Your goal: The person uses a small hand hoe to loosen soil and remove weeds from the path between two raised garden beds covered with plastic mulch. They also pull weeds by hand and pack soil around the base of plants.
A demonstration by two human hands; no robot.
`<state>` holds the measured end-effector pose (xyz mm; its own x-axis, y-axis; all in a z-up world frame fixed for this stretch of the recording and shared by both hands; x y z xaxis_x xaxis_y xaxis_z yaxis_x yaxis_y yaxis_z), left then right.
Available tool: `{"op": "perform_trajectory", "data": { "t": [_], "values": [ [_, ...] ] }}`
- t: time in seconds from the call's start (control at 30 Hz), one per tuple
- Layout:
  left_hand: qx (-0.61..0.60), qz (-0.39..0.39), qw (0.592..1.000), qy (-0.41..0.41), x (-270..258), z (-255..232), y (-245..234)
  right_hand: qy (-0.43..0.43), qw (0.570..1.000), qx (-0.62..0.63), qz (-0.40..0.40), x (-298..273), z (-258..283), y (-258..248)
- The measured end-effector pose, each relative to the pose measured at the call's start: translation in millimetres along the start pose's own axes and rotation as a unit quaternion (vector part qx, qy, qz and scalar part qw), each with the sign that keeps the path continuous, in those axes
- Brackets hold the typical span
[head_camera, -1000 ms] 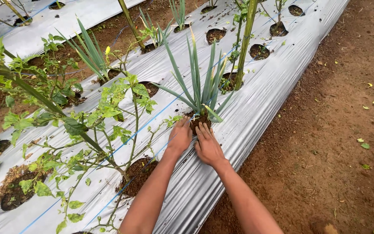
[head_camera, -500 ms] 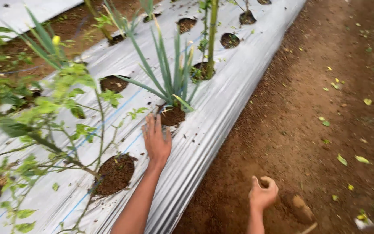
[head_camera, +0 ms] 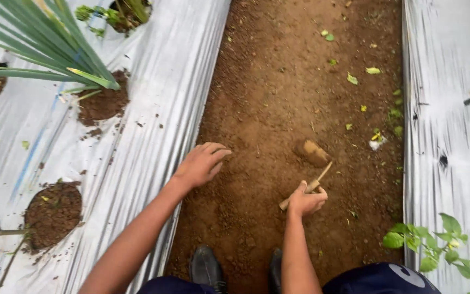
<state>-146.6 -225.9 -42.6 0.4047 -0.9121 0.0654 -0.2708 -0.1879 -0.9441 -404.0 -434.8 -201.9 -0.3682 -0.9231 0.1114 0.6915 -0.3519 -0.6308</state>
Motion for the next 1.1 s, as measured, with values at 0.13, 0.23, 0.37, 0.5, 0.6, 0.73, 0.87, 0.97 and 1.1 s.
{"op": "perform_trajectory", "data": {
  "t": [0.13, 0.23, 0.37, 0.5, 0.6, 0.73, 0.87, 0.97, 1.1],
  "values": [
    [0.039, 0.345, 0.926, -0.147, 18, 50, 104, 0.056, 0.978, -0.139, 0.145, 26, -63, 56],
    [0.158, 0.385, 0.899, -0.134, 43, 90, 170, 0.125, 0.985, -0.003, 0.117, 21, -26, 36],
    [0.23, 0.231, 0.942, -0.08, 122, 51, 125, 0.394, 0.877, 0.228, 0.151, 21, 26, 33],
    [0.18, 0.167, 0.961, -0.129, 226, 42, 139, 0.506, 0.799, 0.304, 0.121, 19, 50, 44],
    [0.041, 0.149, 0.966, -0.207, 253, -46, 82, 0.508, 0.783, 0.334, 0.135, 5, 27, 55],
    [-0.053, 0.215, 0.958, -0.184, 288, -125, 20, 0.49, 0.792, 0.333, 0.149, -3, 49, 26],
    [-0.066, 0.159, 0.975, -0.142, 310, -120, 26, 0.471, 0.824, 0.274, 0.157, 10, 49, 35],
    [-0.03, 0.192, 0.969, -0.155, 317, -67, 87, 0.449, 0.845, 0.244, 0.156, 35, 44, 39],
    [0.056, 0.289, 0.938, -0.185, 318, -41, 106, 0.364, 0.892, 0.222, 0.148, 71, 116, -8]
  ]
}}
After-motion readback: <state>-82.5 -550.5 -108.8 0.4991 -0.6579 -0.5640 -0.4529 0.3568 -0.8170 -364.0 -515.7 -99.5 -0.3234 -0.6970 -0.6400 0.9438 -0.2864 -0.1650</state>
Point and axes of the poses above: each hand's wrist, its own x-axis towards the middle knuckle, its own y-axis out of the palm, z = x × y, the point moved 3 cm from there along x, towards the middle knuckle, and after that the axes turned 12 degrees about -z, right-handed, at the moved point
